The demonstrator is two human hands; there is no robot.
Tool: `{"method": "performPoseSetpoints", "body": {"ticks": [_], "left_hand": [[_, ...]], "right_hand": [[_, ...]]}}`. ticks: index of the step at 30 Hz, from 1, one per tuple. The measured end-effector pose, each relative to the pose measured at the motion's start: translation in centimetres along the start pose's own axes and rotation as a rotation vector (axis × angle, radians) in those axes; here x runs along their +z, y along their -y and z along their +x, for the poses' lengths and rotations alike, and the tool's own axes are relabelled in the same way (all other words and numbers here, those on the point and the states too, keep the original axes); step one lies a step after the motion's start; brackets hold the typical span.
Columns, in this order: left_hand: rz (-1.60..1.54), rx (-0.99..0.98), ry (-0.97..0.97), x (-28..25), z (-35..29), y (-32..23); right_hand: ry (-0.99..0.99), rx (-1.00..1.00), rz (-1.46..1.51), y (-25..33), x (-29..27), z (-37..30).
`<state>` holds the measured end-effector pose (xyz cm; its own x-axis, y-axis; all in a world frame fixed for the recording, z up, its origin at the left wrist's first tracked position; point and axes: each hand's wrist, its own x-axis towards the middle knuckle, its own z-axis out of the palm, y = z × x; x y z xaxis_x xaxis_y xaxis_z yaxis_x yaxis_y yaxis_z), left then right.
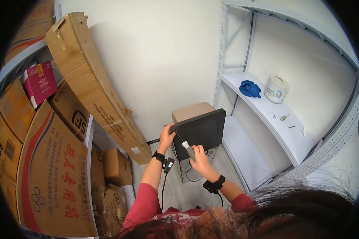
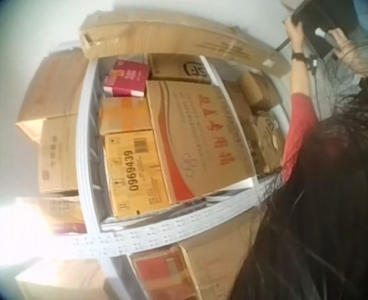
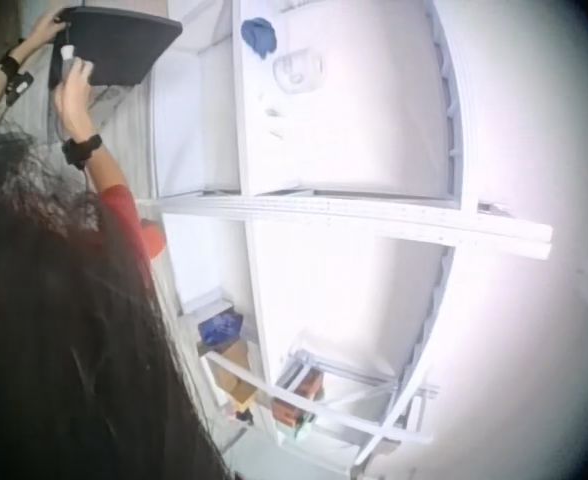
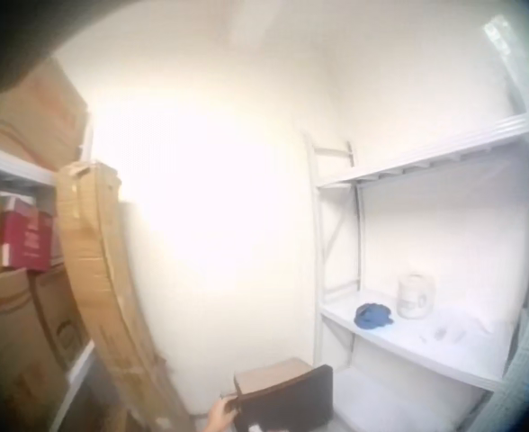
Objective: The person wipes a black rectangular panel with a blue cloth, then uses a screwdriver to fasten screws into the panel's back. The panel is placed on a beige box while the person works in a storage area with shelves and cardboard boxes.
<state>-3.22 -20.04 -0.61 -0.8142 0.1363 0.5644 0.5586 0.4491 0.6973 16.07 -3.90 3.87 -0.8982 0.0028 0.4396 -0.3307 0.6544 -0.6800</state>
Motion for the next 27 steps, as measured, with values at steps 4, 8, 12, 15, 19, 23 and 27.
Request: {"method": "performPoseSetpoints", "body": {"ticks": [4,8,12,15,19,23,27], "left_hand": [[-0.067,0.031,-0.022,0.9,-0.6,0.3],[-0.058,0.073,-0.065,1.3,-0.4,1.3],[-0.064,0.116,-0.054,1.9,-0.8,1.4],[-0.065,0.143,-0.036,1.4,-0.9,0.9],[-0.064,0.11,-0.053,0.4,-1.0,0.3],[-0.046,0.108,-0.036,1.4,-0.7,0.4],[-0.058,0.125,-0.049,1.8,-0.4,0.8]], "right_hand": [[-0.261,-0.25,-0.176,-1.1,0.3,0.2],[-0.27,-0.101,-0.082,0.8,1.5,0.4],[-0.226,-0.058,0.071,1.7,2.3,-1.2],[-0.386,-0.1,-0.009,2.2,3.2,-1.6],[-0.434,0.093,-0.137,3.5,3.1,-0.7],[-0.426,0.063,-0.145,2.7,2.7,-0.8],[-0.51,-0.12,-0.094,0.9,3.6,-0.5]]}}
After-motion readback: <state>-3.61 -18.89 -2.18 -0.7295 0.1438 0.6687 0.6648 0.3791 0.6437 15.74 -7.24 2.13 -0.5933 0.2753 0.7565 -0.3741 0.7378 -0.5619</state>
